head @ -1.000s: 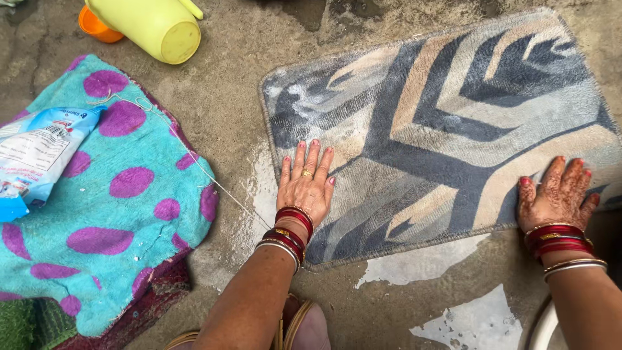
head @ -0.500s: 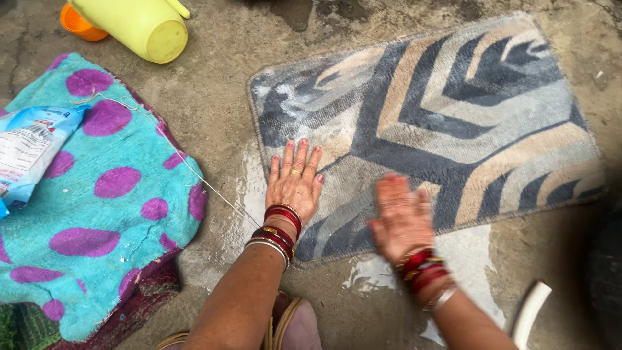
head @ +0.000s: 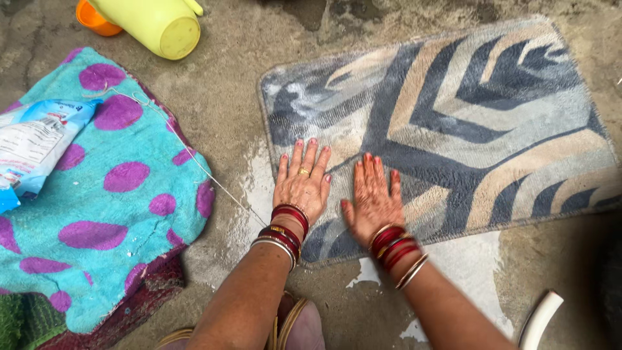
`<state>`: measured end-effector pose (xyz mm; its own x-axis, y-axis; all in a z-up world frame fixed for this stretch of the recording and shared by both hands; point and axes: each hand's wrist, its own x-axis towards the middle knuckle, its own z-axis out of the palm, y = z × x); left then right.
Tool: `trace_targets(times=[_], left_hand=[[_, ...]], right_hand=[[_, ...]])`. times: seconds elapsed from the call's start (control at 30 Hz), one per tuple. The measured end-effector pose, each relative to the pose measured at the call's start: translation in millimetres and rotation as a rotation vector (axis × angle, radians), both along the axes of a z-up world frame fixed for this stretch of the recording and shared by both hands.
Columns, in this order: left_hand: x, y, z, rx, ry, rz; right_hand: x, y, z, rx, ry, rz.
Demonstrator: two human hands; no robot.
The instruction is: The person washes several small rugs on a concrete floor using water from a hose, soap, and their hands to scrub and rinse them.
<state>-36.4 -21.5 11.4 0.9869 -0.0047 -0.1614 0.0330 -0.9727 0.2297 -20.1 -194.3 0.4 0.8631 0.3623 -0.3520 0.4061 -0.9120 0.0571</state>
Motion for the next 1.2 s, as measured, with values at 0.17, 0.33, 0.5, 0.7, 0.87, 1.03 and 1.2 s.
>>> trace_targets(times=[0.17, 0.33, 0.5, 0.7, 0.87, 1.03, 1.2], left_hand=[[-2.8, 0.4, 0.4, -0.016, -0.016, 0.004], [-5.6, -0.9, 3.3, 0.009, -0.02, 0.003], [-2.3, -0.3, 3.6, -0.011, -0.006, 0.003], [-3.7, -0.7, 4.2, -0.017, -0.024, 0.005], [1.2, 0.4, 9.1, 0.009, 0.002, 0.0], [-5.6, 0.7, 0.6, 0.062, -0.01, -0.207], [-17.8, -1.0, 6.0, 0.055, 0.031, -0.808]], right_hand=[[73.3, -135.8, 6.5, 0.239, -0.267, -0.366], [50.7, -80.7, -10.9, 0.005, -0.272, -0.364], [-18.0, 32.2, -3.7, -0.119, 0.005, 0.167], [38.9, -114.9, 13.4, 0.21, -0.178, -0.319], [13.4, -54.5, -14.5, 0.199, -0.311, -0.2], [-13.2, -14.9, 1.1, 0.138, -0.102, -0.099], [-9.3, -32.3, -1.2, 0.23, -0.238, -0.393]])
